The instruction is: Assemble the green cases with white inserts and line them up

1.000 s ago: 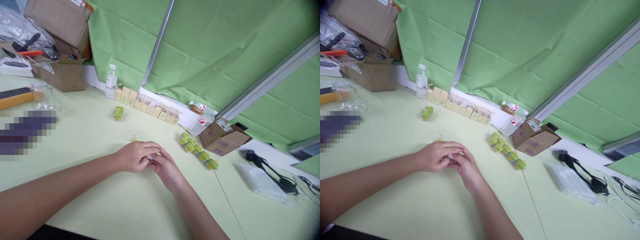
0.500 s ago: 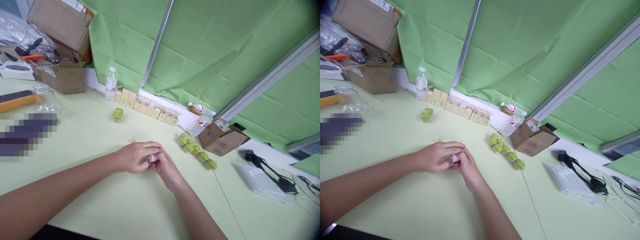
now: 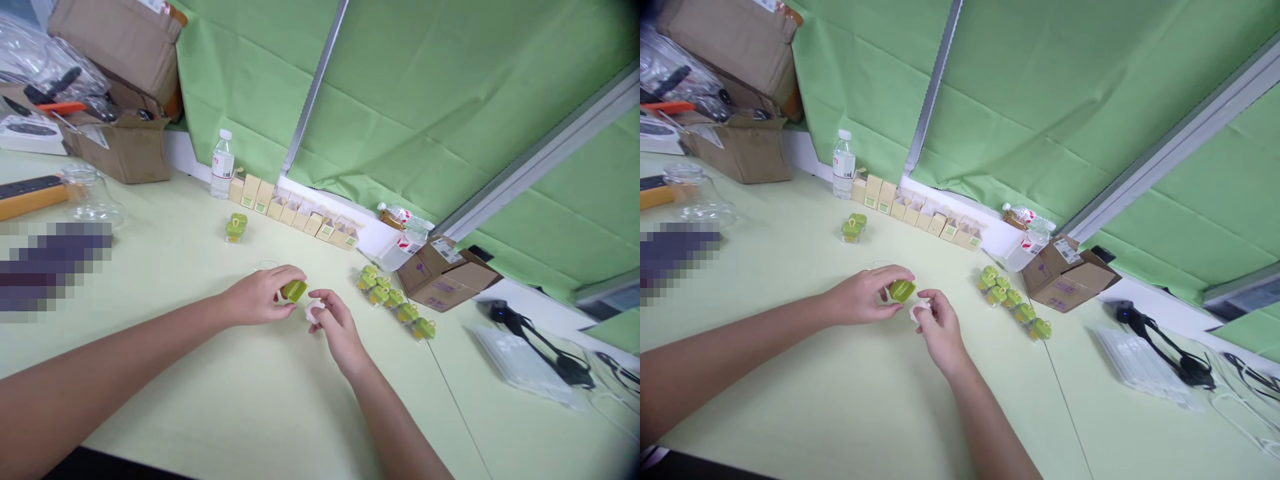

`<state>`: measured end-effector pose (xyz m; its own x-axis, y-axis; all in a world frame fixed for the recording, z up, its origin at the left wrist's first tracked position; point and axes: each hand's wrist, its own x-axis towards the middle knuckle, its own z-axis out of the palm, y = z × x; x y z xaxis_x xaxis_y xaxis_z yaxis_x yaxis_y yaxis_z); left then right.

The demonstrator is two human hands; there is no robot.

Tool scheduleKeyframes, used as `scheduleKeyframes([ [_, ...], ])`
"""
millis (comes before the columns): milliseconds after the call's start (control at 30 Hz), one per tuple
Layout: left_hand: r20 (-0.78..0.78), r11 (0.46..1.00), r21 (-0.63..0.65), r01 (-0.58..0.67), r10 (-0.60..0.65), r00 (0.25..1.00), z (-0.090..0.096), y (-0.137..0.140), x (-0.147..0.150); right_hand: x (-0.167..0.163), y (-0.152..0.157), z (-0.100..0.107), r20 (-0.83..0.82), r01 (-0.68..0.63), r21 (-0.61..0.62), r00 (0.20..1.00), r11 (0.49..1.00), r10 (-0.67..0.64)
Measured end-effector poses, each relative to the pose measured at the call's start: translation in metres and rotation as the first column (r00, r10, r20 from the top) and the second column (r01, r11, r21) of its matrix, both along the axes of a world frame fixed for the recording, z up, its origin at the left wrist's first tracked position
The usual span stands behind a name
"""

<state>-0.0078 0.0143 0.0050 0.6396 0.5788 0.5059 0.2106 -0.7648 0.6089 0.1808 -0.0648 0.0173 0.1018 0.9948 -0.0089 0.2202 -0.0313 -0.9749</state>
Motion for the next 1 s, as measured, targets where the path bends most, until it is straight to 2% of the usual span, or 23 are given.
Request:
scheduleKeyframes([
  [167, 0.082, 0.995, -0.089, 0.05, -0.042, 0.996, 0.0, 0.0, 0.0, 0.004, 0.003, 0.0, 0.018, 0.037, 0.03, 0.999, 0.999, -0.037],
  [300, 0.101, 0.988, -0.141, 0.06, -0.046, 0.994, -0.003, 0.0, 0.002, 0.002, 0.004, 0.001, -0.098, 0.102, -0.006, 0.99, 0.995, -0.102],
  [433, 0.146, 0.965, -0.257, 0.057, -0.02, 0.989, -0.003, 0.0, 0.004, 0.003, 0.004, 0.0, -0.187, 0.094, -0.048, 0.977, 0.994, -0.102],
  [533, 0.164, 0.956, -0.285, 0.072, -0.025, 0.986, -0.002, -0.001, 0.005, 0.008, 0.007, -0.008, -0.059, 0.098, -0.019, 0.993, 0.995, -0.099],
  [633, 0.166, 0.953, -0.295, 0.07, -0.021, 0.986, -0.001, -0.001, 0.005, 0.015, 0.011, -0.018, 0.167, 0.137, 0.124, 0.973, 0.983, -0.157],
  [733, 0.17, 0.949, -0.312, 0.054, 0.0, 0.986, 0.0, -0.001, 0.004, 0.022, 0.014, -0.023, 0.303, 0.132, 0.24, 0.931, 0.962, -0.204],
  [867, 0.178, 0.946, -0.321, 0.043, 0.016, 0.984, 0.0, -0.001, 0.004, 0.028, 0.015, -0.025, 0.459, 0.067, 0.279, 0.867, 0.958, -0.194],
  [1000, 0.176, 0.94, -0.338, 0.039, 0.022, 0.984, 0.001, -0.001, 0.004, 0.032, 0.014, -0.028, 0.565, 0.015, 0.242, 0.81, 0.97, -0.154],
])
